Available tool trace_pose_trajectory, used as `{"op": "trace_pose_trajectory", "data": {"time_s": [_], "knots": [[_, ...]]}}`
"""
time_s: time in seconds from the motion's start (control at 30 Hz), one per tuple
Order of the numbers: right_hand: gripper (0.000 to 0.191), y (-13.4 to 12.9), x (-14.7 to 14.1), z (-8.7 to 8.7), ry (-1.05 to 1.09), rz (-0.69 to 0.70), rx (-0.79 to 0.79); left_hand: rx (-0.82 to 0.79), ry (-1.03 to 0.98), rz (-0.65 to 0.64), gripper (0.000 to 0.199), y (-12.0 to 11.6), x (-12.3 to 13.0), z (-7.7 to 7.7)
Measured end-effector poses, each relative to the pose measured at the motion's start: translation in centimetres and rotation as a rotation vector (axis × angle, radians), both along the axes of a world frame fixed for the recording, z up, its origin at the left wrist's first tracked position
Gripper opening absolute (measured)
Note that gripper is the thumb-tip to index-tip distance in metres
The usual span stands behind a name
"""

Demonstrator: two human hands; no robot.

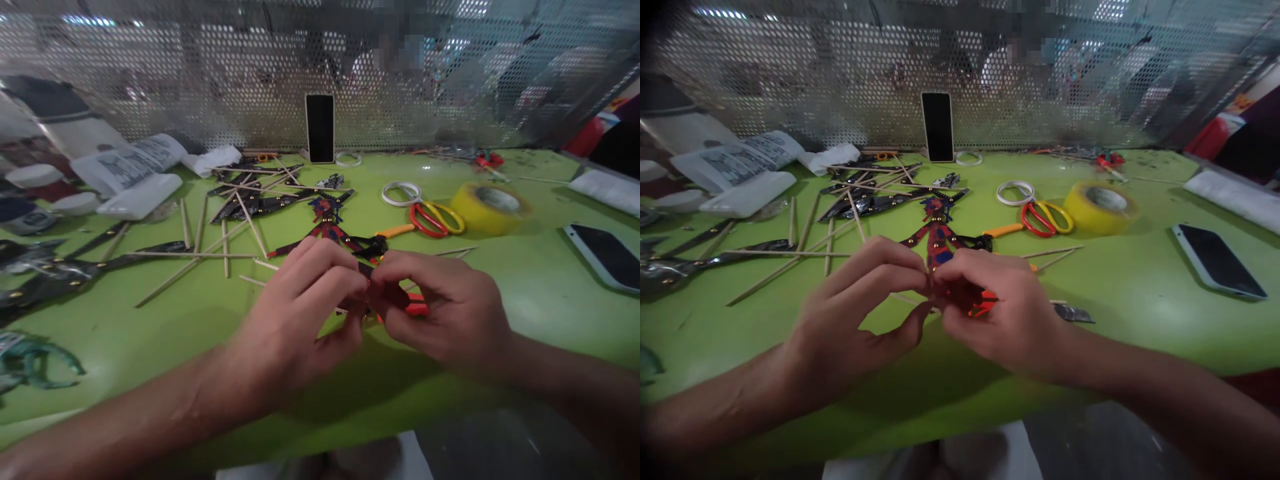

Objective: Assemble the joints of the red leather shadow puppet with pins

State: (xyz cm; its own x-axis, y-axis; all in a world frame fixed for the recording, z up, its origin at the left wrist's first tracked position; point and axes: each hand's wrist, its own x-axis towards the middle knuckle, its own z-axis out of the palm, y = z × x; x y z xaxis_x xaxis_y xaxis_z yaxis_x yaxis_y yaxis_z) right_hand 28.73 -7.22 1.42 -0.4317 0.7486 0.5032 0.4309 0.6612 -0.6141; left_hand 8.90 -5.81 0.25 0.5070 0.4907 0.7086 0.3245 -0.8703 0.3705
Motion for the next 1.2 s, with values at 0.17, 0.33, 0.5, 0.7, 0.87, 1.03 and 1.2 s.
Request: {"op": "trace_pose_trajectory", "data": {"time_s": [0.17,0.33,0.5,0.7,0.87,1.03,1.2], "knots": [[0.014,0.6,0.3,0.2,0.042,0.077,-0.003,-0.290,-0.025,-0.105,0.024,0.4,-0.4,-0.2],[0.010,1.4,0.6,0.5,-0.033,0.115,-0.038,-0.393,-0.027,-0.121,0.020,1.1,-0.5,-0.2],[0.007,1.9,1.1,1.0,-0.140,0.084,-0.020,-0.369,0.013,-0.092,0.015,1.5,-0.5,-0.3],[0.010,1.9,1.2,1.2,-0.205,0.088,0.063,-0.439,0.030,-0.072,0.017,1.7,-0.5,-0.5],[0.011,1.9,1.2,0.9,-0.174,0.093,0.090,-0.371,0.008,-0.073,0.018,1.7,-0.5,-0.5],[0.010,1.8,1.1,1.0,-0.177,0.102,0.069,-0.278,0.035,-0.073,0.009,1.6,-0.5,-0.8],[0.012,1.6,0.9,1.0,-0.177,0.121,0.084,-0.160,0.060,-0.039,0.010,1.3,-0.6,-0.8]]}}
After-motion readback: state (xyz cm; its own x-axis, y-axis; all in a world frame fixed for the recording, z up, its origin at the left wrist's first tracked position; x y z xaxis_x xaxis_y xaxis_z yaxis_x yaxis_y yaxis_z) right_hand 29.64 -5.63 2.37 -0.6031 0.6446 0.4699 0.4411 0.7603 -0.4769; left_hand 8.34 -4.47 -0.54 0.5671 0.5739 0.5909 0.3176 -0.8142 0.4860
